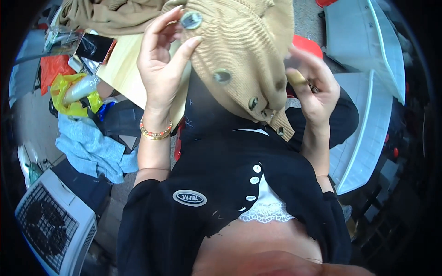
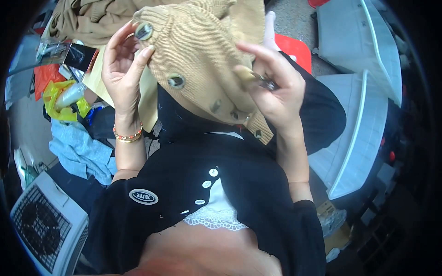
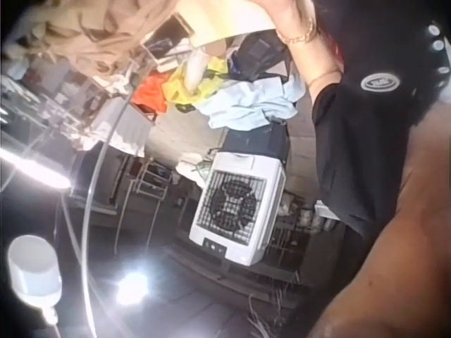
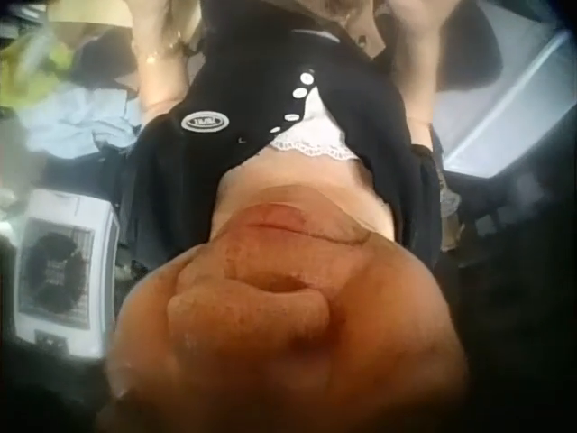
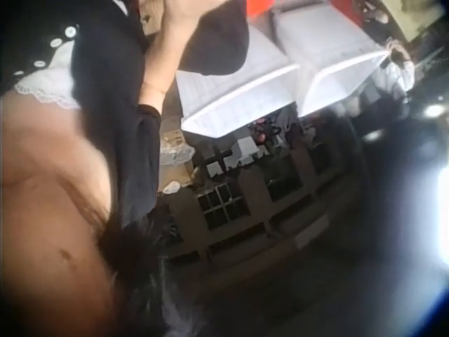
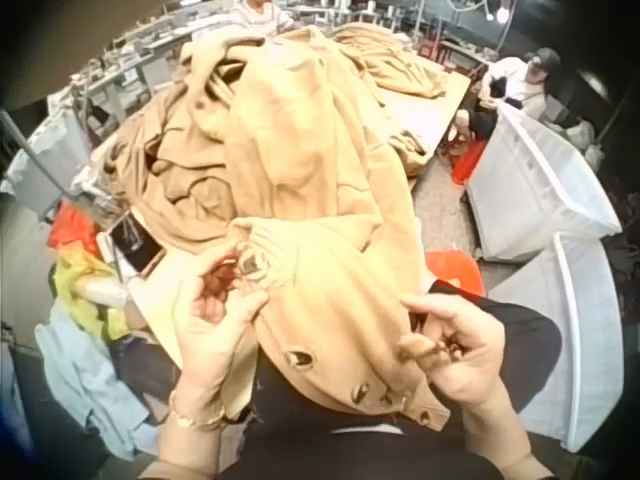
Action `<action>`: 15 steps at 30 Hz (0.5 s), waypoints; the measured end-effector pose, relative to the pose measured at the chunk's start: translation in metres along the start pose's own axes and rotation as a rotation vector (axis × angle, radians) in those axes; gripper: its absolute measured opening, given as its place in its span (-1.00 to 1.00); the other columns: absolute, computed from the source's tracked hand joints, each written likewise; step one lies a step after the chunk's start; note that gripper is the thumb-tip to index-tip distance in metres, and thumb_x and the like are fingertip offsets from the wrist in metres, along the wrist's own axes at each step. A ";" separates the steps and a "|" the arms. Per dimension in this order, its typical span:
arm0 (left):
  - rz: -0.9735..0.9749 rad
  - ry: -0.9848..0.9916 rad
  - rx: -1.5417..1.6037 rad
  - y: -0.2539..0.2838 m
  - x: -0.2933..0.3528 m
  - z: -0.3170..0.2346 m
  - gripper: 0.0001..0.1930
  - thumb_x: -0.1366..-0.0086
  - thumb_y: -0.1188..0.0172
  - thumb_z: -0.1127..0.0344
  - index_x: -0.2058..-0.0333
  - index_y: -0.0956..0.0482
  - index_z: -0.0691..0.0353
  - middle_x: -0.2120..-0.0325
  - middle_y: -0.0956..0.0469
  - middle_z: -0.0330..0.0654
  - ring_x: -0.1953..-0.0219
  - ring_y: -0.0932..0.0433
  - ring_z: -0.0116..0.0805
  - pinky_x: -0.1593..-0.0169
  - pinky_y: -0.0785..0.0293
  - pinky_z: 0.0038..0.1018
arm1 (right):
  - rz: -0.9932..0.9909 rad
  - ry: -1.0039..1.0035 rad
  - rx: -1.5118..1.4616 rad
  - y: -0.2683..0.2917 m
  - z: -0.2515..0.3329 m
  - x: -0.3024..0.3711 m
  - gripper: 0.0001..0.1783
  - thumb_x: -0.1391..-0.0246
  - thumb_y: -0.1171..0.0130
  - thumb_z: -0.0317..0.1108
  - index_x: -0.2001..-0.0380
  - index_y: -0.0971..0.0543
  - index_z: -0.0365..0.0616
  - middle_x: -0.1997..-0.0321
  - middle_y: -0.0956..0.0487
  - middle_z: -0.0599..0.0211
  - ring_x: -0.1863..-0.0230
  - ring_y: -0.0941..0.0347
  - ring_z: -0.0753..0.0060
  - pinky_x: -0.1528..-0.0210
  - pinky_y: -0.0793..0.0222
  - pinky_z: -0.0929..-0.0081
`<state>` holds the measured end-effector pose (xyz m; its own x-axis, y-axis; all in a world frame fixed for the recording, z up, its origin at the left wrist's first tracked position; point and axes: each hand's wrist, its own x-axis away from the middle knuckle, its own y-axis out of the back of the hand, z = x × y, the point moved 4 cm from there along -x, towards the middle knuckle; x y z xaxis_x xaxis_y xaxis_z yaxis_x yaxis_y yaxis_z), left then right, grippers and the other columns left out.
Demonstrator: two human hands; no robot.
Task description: The person trims loose threads around the buttons and edges of knitted garments using thread snips, turning the fabric over to cut excess thread, and repeatedly moves garments aside to pick up new ones from the table.
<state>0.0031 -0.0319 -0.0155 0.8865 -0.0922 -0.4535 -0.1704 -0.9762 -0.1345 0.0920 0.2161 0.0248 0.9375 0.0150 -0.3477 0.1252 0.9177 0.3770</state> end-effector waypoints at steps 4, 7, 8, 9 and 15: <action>0.098 -0.112 -0.197 -0.002 -0.005 -0.002 -0.49 -0.13 -0.28 0.64 -0.09 -0.44 0.35 -0.05 -0.46 -0.12 0.03 -0.48 -0.43 -0.05 -0.42 -0.50 | 0.097 -0.179 0.182 -0.027 -0.012 -0.034 -0.53 -0.04 -0.26 -0.59 -0.07 -0.48 -0.37 0.40 -0.59 0.43 0.37 -0.49 0.70 0.27 -0.36 0.73; 0.072 -0.121 -0.310 -0.001 -0.008 -0.006 -0.55 -0.08 -0.35 0.57 0.00 -0.53 0.29 0.04 -0.53 -0.15 0.11 -0.52 -0.43 0.03 -0.47 -0.51 | 0.054 -0.201 -0.126 -0.031 -0.033 -0.037 -0.71 -0.04 -0.28 -0.53 0.13 -0.58 -0.35 0.39 -0.61 0.42 0.40 -0.47 0.68 0.32 -0.32 0.75; 0.057 -0.126 -0.358 0.000 -0.009 -0.007 -0.59 -0.04 -0.39 0.52 0.07 -0.59 0.26 0.10 -0.57 -0.15 0.16 -0.55 -0.41 0.06 -0.50 -0.51 | 0.010 -0.136 -0.126 -0.029 -0.029 -0.040 -0.74 0.00 -0.34 -0.53 0.19 -0.61 -0.30 0.50 -0.52 0.55 0.49 -0.34 0.80 0.44 -0.20 0.79; 0.051 -0.121 -0.360 0.001 -0.011 -0.008 -0.59 -0.04 -0.39 0.52 0.07 -0.59 0.26 0.10 -0.57 -0.15 0.16 -0.55 -0.41 0.06 -0.50 -0.51 | -0.036 -0.072 -0.125 -0.026 -0.025 -0.041 -0.77 0.04 -0.39 -0.52 0.25 -0.64 -0.25 0.60 -0.44 0.69 0.58 -0.21 0.91 0.55 -0.09 0.82; 0.168 -0.304 -0.525 -0.017 -0.013 -0.029 -0.55 0.01 -0.44 0.45 0.08 -0.59 0.25 0.17 -0.62 -0.11 0.12 -0.59 -0.23 0.04 -0.52 -0.45 | -0.097 -0.181 -0.490 0.011 -0.029 -0.036 -0.83 -0.03 -0.29 -0.56 0.26 -0.59 -0.36 0.42 -0.58 0.45 0.43 -0.43 0.74 0.34 -0.29 0.78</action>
<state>0.0073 -0.0195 0.0185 0.6905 -0.2684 -0.6717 0.0055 -0.9266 0.3759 0.0506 0.2373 0.0169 0.9757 -0.1080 -0.1907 0.0881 0.9901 -0.1096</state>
